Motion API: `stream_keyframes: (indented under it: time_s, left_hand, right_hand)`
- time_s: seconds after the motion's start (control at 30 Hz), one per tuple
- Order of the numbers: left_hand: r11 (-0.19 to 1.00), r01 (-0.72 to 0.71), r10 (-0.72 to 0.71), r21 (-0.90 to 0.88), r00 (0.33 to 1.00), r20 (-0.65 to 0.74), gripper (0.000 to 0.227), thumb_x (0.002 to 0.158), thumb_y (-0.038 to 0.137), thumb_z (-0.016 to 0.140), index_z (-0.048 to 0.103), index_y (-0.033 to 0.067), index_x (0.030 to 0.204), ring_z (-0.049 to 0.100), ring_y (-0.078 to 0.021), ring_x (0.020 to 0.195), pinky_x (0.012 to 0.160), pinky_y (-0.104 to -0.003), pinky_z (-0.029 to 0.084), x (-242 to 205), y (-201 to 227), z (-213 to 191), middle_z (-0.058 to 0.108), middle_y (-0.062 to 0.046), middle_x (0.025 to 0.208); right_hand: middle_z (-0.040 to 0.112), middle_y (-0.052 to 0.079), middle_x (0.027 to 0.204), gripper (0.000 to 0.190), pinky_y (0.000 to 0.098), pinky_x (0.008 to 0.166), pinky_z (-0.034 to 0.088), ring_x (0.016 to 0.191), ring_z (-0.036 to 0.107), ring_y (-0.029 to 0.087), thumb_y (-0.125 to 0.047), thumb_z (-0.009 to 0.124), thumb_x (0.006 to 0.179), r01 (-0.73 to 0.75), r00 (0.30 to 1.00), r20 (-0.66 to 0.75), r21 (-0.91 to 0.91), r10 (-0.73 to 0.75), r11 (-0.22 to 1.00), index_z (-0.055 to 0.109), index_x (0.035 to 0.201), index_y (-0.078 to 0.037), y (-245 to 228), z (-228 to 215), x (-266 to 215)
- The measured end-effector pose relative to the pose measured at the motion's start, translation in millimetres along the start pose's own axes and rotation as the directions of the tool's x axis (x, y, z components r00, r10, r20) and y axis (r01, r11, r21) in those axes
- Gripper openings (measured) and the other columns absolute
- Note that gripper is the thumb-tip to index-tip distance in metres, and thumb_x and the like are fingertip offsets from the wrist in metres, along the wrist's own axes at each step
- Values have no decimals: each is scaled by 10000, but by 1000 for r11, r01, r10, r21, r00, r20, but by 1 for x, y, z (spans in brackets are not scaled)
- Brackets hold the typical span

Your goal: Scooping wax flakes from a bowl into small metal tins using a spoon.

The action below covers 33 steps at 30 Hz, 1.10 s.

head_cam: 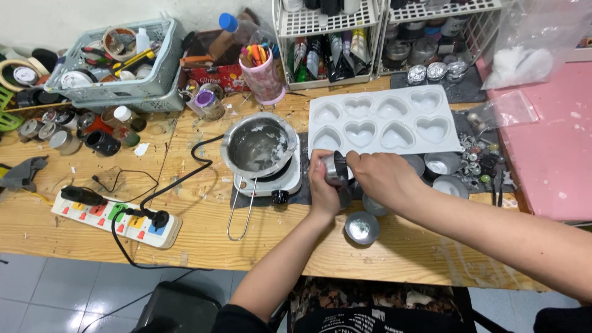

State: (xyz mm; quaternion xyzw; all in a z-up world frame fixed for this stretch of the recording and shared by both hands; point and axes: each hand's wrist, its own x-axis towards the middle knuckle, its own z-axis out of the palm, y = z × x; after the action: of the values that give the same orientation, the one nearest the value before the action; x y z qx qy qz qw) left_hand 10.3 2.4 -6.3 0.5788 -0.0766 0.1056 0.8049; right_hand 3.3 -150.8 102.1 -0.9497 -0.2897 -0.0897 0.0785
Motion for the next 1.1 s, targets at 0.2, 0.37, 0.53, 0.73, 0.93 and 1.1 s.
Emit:
stream_keyframes:
  time_s: [0.2, 0.37, 0.53, 0.73, 0.93, 1.1]
  left_hand:
    - [943, 312, -296, -115, 946, 135, 361, 1057, 411, 252, 501, 150, 1037, 405, -83, 485, 400, -243, 284, 10, -4, -9, 535, 15, 703]
    - [918, 370, -326, -143, 909, 260, 388, 1077, 457, 244, 491, 162, 1030, 385, -81, 484, 402, -246, 264, 12, -8, -12, 526, 21, 699]
    - [829, 513, -430, -223, 840, 330, 510, 1032, 527, 207, 521, 125, 1005, 496, -142, 527, 424, -292, 350, 14, 12, -2, 603, -31, 735]
    - [830, 482, -400, -282, 865, 302, 499, 1051, 518, 204, 529, 139, 1058, 496, -127, 543, 435, -281, 362, 9, 22, 3, 588, -16, 752]
    - [903, 383, -304, -195, 890, 340, 514, 1075, 516, 191, 531, 131, 1056, 477, -119, 537, 445, -273, 371, 9, 13, -1, 576, -20, 750]
    - [896, 388, -318, -218, 901, 296, 500, 1074, 490, 213, 548, 123, 1018, 493, -115, 562, 454, -273, 373, 12, -6, -11, 584, -12, 756]
  right_hand:
    - [701, 178, 697, 67, 484, 577, 570, 683, 724, 377, -77, 570, 861, -30, 996, 81, 20, 29, 999, 571, 912, -32, 7, -3, 1]
    - [701, 186, 720, 91, 483, 582, 573, 688, 725, 382, -70, 582, 842, -12, 994, 105, 16, 10, 1000, 583, 921, -23, 15, -14, -3]
    - [709, 172, 693, 131, 490, 584, 572, 691, 724, 384, -67, 594, 806, 63, 977, 203, 2, -62, 998, 583, 931, -28, 5, -40, -11]
    - [704, 119, 718, 53, 419, 509, 573, 645, 733, 300, -94, 592, 831, -26, 1000, -21, -180, 22, 983, 597, 869, -57, -2, -51, -22]
    - [679, 43, 675, 50, 267, 426, 534, 626, 712, 155, -123, 601, 799, -35, 990, -136, -528, -44, 848, 597, 808, -74, -22, -29, -20]
    - [693, 114, 639, 88, 351, 451, 566, 584, 733, 242, -121, 594, 866, -71, 997, 3, -270, 74, 960, 602, 808, -56, -22, -20, -10]
